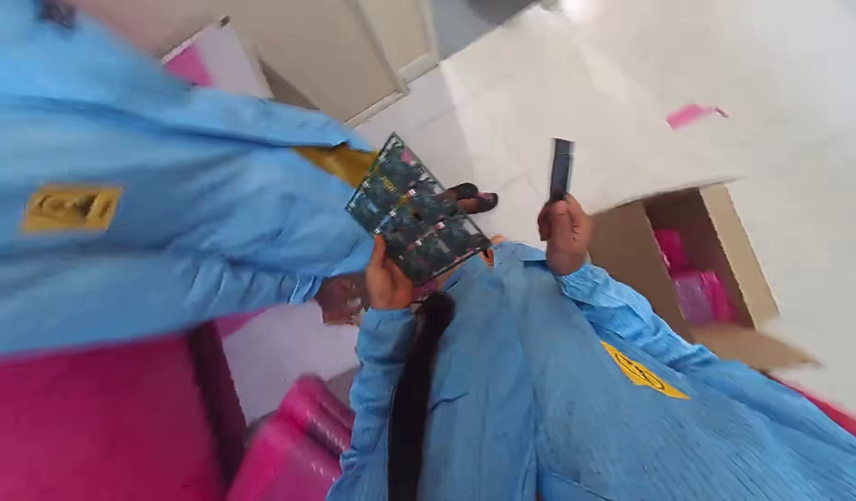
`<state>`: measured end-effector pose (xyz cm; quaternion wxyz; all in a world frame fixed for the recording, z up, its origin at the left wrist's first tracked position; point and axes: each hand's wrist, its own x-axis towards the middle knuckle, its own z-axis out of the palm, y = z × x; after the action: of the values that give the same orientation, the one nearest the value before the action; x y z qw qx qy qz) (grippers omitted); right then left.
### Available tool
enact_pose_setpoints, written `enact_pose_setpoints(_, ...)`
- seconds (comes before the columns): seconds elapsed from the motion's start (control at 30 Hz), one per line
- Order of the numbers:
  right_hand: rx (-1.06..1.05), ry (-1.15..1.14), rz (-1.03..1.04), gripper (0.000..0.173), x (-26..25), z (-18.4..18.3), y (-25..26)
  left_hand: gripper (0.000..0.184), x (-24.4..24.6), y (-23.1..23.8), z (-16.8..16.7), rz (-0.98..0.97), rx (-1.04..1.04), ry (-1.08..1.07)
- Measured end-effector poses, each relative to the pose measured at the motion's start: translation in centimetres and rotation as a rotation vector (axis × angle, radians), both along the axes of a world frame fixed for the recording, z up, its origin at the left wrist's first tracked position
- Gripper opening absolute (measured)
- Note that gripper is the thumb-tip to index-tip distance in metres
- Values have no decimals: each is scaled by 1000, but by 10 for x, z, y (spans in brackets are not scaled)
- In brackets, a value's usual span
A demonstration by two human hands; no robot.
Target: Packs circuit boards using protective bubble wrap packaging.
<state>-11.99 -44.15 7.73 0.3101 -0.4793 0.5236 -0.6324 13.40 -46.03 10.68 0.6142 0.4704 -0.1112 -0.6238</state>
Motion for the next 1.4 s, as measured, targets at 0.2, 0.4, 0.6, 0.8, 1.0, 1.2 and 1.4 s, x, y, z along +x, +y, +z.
enact_pose_setpoints(0.2, -105, -51, 268, 29, 37, 5, -20, 35, 29, 44, 2, 273, 30, -81)
enact_pose_setpoints(0.4, -103, -76, 479, 27, 74, 5, -22, 39, 44, 82, 4, 502, 55, -93)
enact_pose_setpoints(0.6, -82, -89, 633, 28, 103, 2, -17, 43, 62, 119, 3, 663, 96, -104)
enact_pose_setpoints(0.8, -56, -88, 729, 27, 128, 2, -13, 42, 86, 157, -2, 850, 146, -148)
enact_pose_setpoints(1.0, -54, -100, 822, 27, 146, 2, -10, 44, 103, 176, 1, 1001, 199, -205)
enact_pose_setpoints(1.2, -37, -100, 855, 28, 156, -4, 0, 43, 111, 187, 4, 1096, 177, -243)
enact_pose_setpoints(1.4, -126, 60, 907, 43, 166, -18, 14, 45, 129, 197, -3, 1154, 159, -213)
